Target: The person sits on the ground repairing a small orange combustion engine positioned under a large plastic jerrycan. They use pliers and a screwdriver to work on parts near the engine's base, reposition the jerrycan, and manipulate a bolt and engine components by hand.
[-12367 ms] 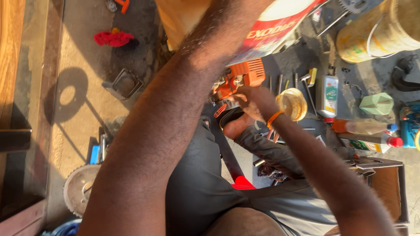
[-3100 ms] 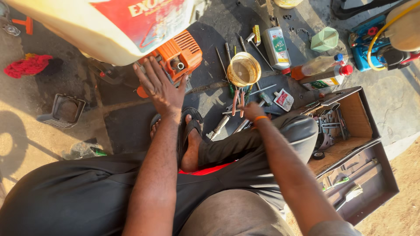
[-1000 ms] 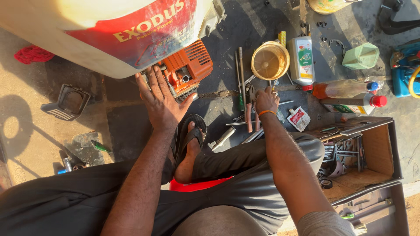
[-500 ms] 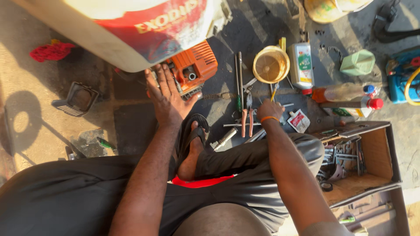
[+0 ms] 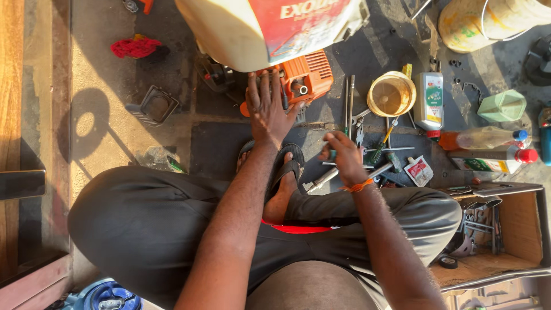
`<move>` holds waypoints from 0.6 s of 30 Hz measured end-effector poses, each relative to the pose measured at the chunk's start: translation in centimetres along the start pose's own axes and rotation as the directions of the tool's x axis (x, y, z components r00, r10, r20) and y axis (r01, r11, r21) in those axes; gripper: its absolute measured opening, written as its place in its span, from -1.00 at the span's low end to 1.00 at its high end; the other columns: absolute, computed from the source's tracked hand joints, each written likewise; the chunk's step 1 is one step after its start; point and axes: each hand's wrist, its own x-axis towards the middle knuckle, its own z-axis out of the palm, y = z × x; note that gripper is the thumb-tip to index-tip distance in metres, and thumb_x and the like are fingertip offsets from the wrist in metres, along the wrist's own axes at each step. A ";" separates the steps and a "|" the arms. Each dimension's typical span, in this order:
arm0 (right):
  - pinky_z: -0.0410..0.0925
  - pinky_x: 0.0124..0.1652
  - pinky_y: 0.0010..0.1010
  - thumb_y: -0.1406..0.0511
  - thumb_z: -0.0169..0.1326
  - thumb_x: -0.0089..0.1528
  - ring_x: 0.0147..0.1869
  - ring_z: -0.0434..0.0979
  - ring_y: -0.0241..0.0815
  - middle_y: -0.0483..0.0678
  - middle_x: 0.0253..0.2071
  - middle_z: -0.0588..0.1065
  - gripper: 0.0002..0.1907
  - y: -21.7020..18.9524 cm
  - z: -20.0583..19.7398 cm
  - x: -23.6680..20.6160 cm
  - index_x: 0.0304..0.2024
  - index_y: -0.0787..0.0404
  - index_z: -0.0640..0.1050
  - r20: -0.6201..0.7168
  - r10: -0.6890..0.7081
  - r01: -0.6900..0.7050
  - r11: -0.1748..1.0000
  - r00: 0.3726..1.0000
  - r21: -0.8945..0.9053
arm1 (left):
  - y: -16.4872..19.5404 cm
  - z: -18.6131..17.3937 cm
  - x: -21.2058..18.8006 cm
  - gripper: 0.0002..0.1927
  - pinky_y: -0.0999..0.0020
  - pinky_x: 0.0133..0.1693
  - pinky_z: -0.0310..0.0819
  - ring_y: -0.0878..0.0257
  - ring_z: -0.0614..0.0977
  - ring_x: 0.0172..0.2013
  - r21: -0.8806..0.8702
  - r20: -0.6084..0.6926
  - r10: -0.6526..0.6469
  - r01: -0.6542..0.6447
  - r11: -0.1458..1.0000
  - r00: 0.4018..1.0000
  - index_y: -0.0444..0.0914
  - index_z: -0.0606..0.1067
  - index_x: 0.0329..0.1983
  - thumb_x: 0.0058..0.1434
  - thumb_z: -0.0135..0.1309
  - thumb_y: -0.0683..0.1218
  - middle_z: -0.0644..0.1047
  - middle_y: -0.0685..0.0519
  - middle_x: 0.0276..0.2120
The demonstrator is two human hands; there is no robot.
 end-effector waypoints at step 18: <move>0.46 -0.28 -0.38 0.24 -0.11 0.45 -0.38 0.47 -0.31 -0.10 -0.40 0.45 -0.77 -1.3 9.4 4.0 -0.07 0.27 0.48 -0.039 -0.038 0.043 0.988 0.999 0.147 | -2.4 0.6 -0.3 0.09 -0.15 0.46 0.06 -0.08 0.02 0.52 -0.184 -0.084 0.075 -0.090 0.979 0.994 -0.19 0.11 0.54 0.04 0.30 0.27 0.18 -0.07 0.46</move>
